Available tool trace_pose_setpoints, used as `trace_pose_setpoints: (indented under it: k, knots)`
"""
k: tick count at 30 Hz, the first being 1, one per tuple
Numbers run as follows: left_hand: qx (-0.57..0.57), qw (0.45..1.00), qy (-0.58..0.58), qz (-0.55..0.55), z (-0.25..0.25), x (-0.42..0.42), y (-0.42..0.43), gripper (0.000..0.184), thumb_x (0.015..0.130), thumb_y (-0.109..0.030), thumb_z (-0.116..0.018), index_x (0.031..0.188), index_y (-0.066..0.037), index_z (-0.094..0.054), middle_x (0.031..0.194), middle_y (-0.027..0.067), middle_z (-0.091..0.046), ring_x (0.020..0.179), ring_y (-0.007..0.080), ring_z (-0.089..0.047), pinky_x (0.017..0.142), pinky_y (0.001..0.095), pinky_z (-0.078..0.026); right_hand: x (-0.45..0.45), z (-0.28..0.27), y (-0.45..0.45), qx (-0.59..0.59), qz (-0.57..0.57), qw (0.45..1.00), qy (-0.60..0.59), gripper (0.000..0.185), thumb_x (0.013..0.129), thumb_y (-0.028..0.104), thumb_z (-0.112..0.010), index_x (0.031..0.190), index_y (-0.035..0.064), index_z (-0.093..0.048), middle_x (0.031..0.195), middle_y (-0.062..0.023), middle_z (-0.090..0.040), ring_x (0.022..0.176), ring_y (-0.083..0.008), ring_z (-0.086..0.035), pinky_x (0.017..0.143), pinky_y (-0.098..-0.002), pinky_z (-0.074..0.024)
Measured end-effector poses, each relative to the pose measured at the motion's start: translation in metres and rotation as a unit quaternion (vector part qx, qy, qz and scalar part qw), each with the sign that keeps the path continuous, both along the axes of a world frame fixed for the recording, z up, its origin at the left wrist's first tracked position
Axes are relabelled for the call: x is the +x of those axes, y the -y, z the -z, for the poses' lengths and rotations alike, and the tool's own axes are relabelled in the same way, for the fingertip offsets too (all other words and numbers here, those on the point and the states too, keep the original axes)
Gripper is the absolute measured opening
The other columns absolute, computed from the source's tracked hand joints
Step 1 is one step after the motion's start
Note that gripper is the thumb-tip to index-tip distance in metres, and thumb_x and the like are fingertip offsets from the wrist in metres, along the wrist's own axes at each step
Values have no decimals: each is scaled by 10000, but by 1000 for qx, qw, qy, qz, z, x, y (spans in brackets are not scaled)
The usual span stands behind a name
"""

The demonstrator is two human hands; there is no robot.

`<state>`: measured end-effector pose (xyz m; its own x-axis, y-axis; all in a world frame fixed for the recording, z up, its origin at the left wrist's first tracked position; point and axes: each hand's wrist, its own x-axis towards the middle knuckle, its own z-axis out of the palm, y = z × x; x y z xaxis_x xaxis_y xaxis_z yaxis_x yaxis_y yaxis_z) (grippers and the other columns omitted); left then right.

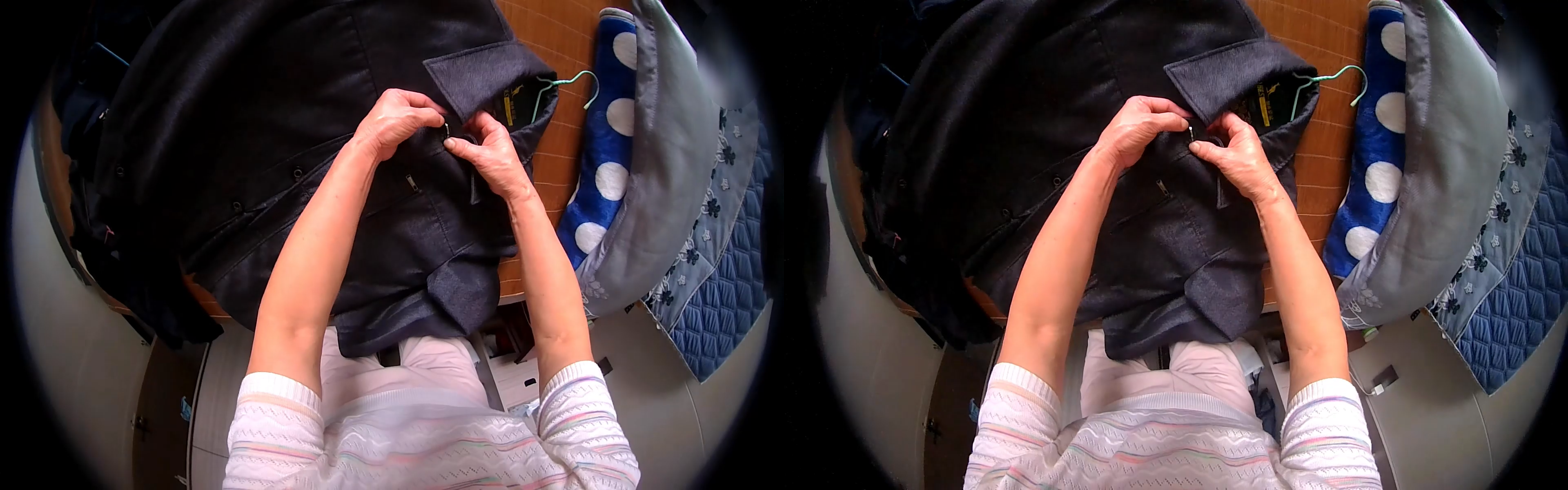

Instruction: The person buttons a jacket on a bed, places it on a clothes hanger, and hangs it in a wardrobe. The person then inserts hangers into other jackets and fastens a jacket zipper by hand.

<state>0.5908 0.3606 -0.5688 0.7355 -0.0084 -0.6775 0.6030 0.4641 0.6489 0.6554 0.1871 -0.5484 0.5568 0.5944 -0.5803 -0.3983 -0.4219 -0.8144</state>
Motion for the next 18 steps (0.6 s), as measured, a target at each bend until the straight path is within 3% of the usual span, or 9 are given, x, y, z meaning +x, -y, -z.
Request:
trace_pose_setpoints:
  k: [18]
  knots:
    - [-72, 994, 4, -76, 10, 2, 3, 186, 669, 10, -622, 849, 41, -653, 800, 69, -634, 740, 138, -571, 731, 243, -457, -3, 4, -7, 22, -26, 995, 96, 327, 717, 89, -733, 984, 6, -564, 862, -10, -572, 808, -92, -512, 745, -234, -432]
